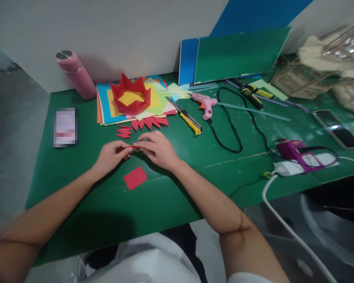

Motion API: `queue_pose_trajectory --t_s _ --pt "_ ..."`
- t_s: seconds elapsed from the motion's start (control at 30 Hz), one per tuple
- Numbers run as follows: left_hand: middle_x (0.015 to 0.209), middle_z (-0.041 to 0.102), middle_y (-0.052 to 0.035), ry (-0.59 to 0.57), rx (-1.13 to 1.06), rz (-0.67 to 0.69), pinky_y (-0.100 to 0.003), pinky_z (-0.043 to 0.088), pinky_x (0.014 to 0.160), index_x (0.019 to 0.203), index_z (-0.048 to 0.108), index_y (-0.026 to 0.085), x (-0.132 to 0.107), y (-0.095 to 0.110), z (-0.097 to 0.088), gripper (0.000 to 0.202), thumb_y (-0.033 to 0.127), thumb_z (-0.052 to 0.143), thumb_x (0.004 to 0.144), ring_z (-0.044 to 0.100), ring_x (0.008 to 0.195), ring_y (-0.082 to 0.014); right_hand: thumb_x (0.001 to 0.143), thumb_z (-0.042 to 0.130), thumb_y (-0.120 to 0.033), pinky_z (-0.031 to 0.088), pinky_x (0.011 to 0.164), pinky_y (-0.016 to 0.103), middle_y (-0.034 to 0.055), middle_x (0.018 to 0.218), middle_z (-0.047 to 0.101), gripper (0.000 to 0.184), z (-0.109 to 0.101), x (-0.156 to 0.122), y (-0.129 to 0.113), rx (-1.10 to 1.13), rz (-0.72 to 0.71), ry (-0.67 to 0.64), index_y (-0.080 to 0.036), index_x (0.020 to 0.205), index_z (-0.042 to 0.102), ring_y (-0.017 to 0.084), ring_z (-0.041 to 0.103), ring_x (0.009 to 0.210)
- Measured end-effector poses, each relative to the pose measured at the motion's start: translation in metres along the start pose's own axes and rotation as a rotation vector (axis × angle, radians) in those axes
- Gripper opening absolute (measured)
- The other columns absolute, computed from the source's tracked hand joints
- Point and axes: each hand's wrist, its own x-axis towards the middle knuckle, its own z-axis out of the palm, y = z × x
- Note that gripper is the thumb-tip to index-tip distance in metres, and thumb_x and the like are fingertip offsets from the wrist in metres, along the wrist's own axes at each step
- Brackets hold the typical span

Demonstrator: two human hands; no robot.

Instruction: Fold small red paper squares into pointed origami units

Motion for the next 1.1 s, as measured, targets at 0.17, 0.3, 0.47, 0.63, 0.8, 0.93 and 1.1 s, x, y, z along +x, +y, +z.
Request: queue_pose_trajectory --t_s 0.17,0.3,0.47,0.63,0.8,0.93,1.1 --pt "0.061 0.065 0.0016 0.025 -0.042 -0.053 -0.021 0.046 0.052 0.074 0.063 0.016 0.0 0.0 0.002 0.02 0.036 0.066 0.079 0.06 0.052 -0.0097 0.092 0.054 -0.024 0.043 0.082 0.038 0.0056 0.112 0.065 0.022 -0.001 -0.001 -0.005 -0.112 -0.064 0.024 -0.029 0.109 0.068 0.019 0.056 0.095" --pt "0.059 0.064 0.002 0.025 -0.09 -0.081 -0.02 0.046 0.052 0.073 0.063 0.016 -0.001 0.002 0.002 0.022 0.038 0.067 0.077 0.059 0.051 -0.0092 0.092 0.056 -0.026 0.042 0.08 0.036 0.0039 0.103 0.067 0.016 -0.001 -0.001 -0.004 -0.14 -0.057 0.078 -0.029 0.098 0.071 0.018 0.056 0.091" --pt "0.061 0.065 0.0009 -0.001 -0.093 -0.086 -0.021 0.047 0.052 0.073 0.064 0.016 -0.004 0.007 0.004 0.022 0.038 0.067 0.077 0.059 0.051 -0.0096 0.089 0.061 -0.032 0.041 0.079 0.036 0.0045 0.096 0.065 0.012 -0.001 0.0 -0.004 -0.101 -0.043 0.104 -0.024 0.085 0.071 0.018 0.055 0.087" --pt "0.068 0.067 0.0005 -0.017 -0.005 -0.015 -0.021 0.048 0.054 0.079 0.067 0.017 -0.004 0.008 0.003 0.021 0.037 0.068 0.078 0.059 0.054 -0.0092 0.09 0.059 -0.028 0.039 0.08 0.036 0.0048 0.094 0.061 0.015 -0.001 0.0 -0.001 -0.114 -0.032 0.066 -0.024 0.081 0.071 0.019 0.053 0.089" --pt "0.068 0.067 0.0008 -0.072 -0.041 -0.012 -0.019 0.05 0.054 0.087 0.067 0.017 -0.002 0.006 0.003 0.019 0.035 0.059 0.085 0.061 0.056 -0.0091 0.09 0.059 -0.029 0.036 0.078 0.035 0.0042 0.086 0.054 0.017 -0.001 -0.002 0.004 -0.153 -0.035 0.047 -0.027 0.082 0.074 0.019 0.048 0.086" --pt "0.067 0.066 0.002 -0.076 -0.049 -0.012 -0.018 0.05 0.052 0.099 0.063 0.018 -0.003 0.003 0.004 0.017 0.025 0.054 0.087 0.062 0.055 -0.0089 0.092 0.056 -0.028 0.035 0.075 0.033 0.0035 0.083 0.052 0.019 0.0 -0.002 0.005 -0.175 -0.026 -0.012 -0.027 0.083 0.073 0.018 0.046 0.083" --pt "0.078 0.069 0.0003 -0.041 0.098 0.137 -0.019 0.05 0.058 0.1 0.064 0.019 -0.005 0.003 0.004 0.016 0.019 0.055 0.087 0.063 0.062 -0.0094 0.093 0.054 -0.03 0.033 0.073 0.033 0.0037 0.082 0.055 0.022 0.0 -0.002 0.01 -0.19 -0.035 -0.058 -0.026 0.083 0.073 0.018 0.046 0.081"
